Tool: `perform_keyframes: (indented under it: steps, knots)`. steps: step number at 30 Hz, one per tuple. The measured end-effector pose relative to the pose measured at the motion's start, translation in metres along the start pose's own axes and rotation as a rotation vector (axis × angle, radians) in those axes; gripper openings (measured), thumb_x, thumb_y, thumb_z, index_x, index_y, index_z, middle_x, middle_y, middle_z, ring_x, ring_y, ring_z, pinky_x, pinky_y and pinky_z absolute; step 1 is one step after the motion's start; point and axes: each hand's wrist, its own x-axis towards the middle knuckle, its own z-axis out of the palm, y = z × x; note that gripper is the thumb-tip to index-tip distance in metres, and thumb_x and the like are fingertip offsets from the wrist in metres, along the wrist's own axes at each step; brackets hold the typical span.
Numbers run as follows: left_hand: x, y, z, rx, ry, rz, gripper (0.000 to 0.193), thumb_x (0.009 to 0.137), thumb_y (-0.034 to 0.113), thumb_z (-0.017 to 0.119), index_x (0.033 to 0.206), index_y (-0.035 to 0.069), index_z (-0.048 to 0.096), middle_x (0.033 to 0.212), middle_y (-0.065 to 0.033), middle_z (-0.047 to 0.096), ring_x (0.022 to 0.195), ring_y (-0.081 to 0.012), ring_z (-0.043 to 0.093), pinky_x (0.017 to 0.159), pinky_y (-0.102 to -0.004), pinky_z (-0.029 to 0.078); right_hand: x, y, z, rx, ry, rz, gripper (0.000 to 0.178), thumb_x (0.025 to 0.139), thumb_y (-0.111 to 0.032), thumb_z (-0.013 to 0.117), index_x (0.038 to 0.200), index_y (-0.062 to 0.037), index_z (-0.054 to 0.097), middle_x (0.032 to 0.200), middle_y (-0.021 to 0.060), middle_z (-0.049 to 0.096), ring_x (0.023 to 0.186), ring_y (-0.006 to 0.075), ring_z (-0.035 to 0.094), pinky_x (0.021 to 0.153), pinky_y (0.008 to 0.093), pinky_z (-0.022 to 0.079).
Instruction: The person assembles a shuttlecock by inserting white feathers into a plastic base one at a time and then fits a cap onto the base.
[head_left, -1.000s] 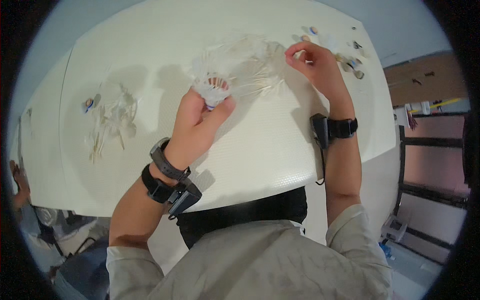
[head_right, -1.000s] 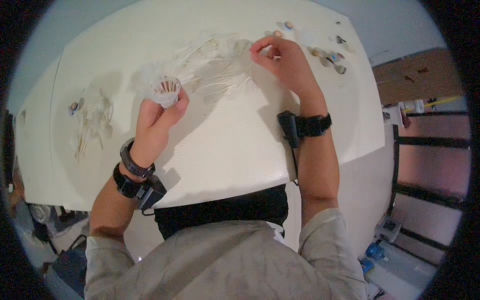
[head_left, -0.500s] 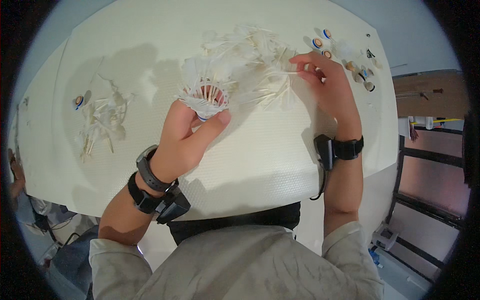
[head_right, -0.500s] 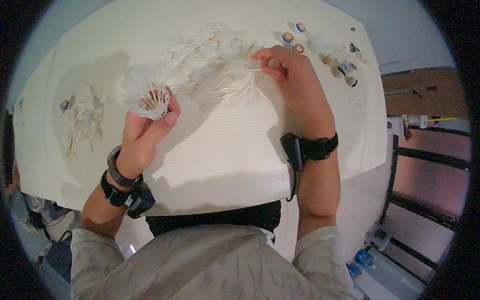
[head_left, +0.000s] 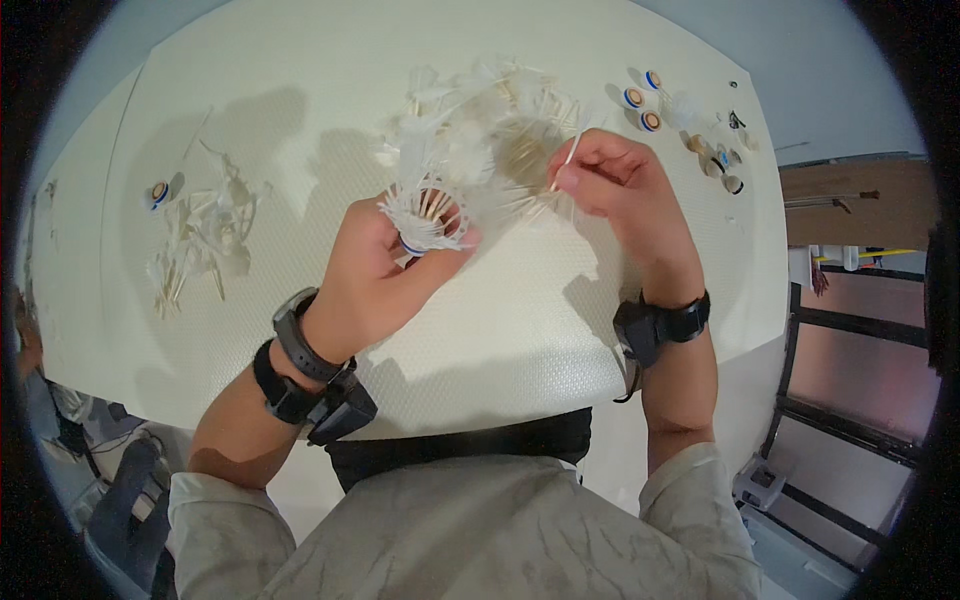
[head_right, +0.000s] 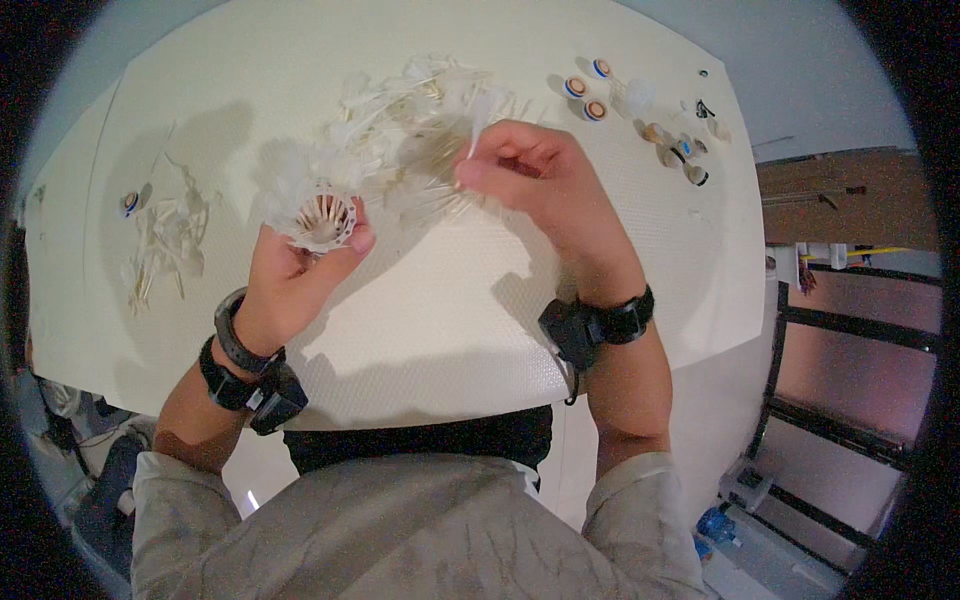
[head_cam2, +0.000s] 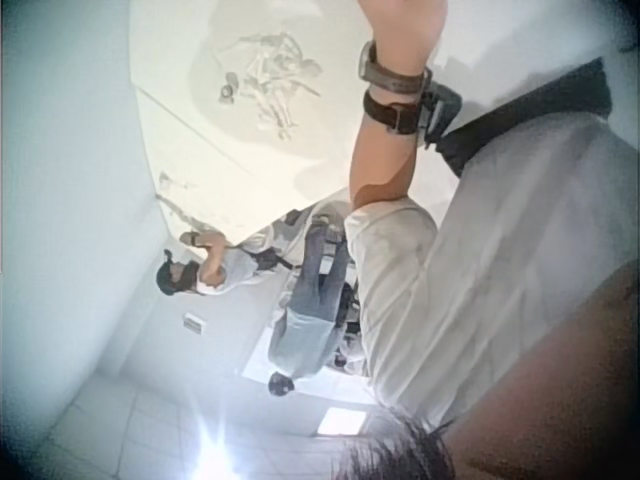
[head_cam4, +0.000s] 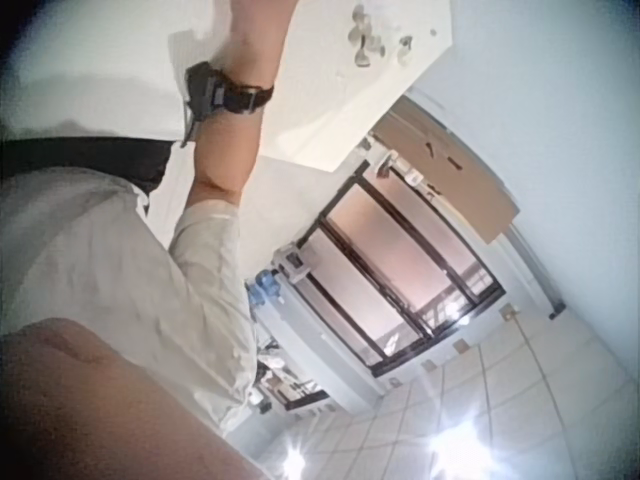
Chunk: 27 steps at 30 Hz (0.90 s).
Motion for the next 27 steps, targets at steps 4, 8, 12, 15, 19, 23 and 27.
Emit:
perform_keyframes:
  steps: [4,8,12,15,19,23,27]
  knots:
    - [0.001,0.004,0.001,-0.103,-0.011,-0.046,0.017,0.098,0.009,0.069,0.112,0.0,0.065,0.097,-0.0026,0.068,0.087,-0.0117,0.063,0.081,-0.0282,0.051,-0.006,0.003,0.036,0.143,-0.104,0.006,0.007,0.092,-0.007,0.075,0.096,-0.0017,0.073,0.097,0.0021,0.072,0.089,0.0089,0.066,0.082,0.0242,0.051]
    - [0.002,-0.012,0.003,-0.087,0.013,0.01,0.015,0.093,0.01,0.072,0.102,-0.002,0.07,0.081,-0.0027,0.067,0.075,-0.009,0.06,0.067,-0.0278,0.048,-0.009,-0.005,0.054,0.196,-0.214,-0.051,0.008,0.092,-0.003,0.073,0.098,0.0018,0.073,0.097,0.0057,0.07,0.092,0.0126,0.067,0.084,0.0275,0.053]
    - [-0.001,-0.013,-0.005,0.015,-0.122,0.017,0.017,0.096,0.004,0.067,0.112,-0.003,0.066,0.094,-0.0056,0.07,0.082,-0.0115,0.064,0.073,-0.0297,0.054,-0.01,-0.005,0.057,0.321,-0.257,-0.027,0.007,0.093,-0.002,0.071,0.098,0.003,0.073,0.097,0.0067,0.07,0.094,0.014,0.068,0.084,0.0287,0.054]
    - [-0.003,-0.011,-0.002,-0.034,-0.036,0.075,0.017,0.094,0.002,0.068,0.11,-0.003,0.067,0.092,-0.0058,0.07,0.077,-0.0107,0.064,0.068,-0.0287,0.053,-0.011,-0.003,0.06,0.182,-0.136,-0.113,0.007,0.092,-0.003,0.072,0.098,0.0017,0.073,0.095,0.0059,0.069,0.091,0.0131,0.067,0.081,0.0267,0.053]
    - [-0.003,-0.011,-0.003,0.048,-0.026,0.073,0.015,0.094,0.004,0.07,0.108,-0.003,0.069,0.088,-0.0057,0.071,0.073,-0.01,0.064,0.063,-0.027,0.052,-0.009,0.003,0.054,-0.028,-0.07,-0.247,0.007,0.092,-0.004,0.074,0.098,-0.0016,0.074,0.092,0.0019,0.069,0.084,0.0092,0.065,0.074,0.0227,0.051]
    - [-0.003,-0.008,-0.001,0.062,-0.003,0.122,0.012,0.093,0.005,0.072,0.102,-0.002,0.071,0.087,-0.0058,0.072,0.072,-0.0104,0.065,0.062,-0.027,0.052,-0.01,0.002,0.05,-0.16,-0.055,-0.325,0.008,0.092,-0.003,0.073,0.099,-0.0015,0.074,0.094,0.0008,0.07,0.081,0.0064,0.063,0.069,0.0217,0.048]
    - [0.0,-0.005,0.004,0.182,0.167,0.291,0.013,0.085,0.004,0.07,0.098,0.0,0.07,0.086,-0.0086,0.071,0.074,-0.0144,0.063,0.068,-0.0298,0.052,-0.017,-0.001,0.054,-0.012,0.077,-0.331,0.009,0.091,0.0,0.073,0.1,0.0002,0.073,0.096,0.0035,0.071,0.079,0.0071,0.061,0.067,0.0222,0.046]
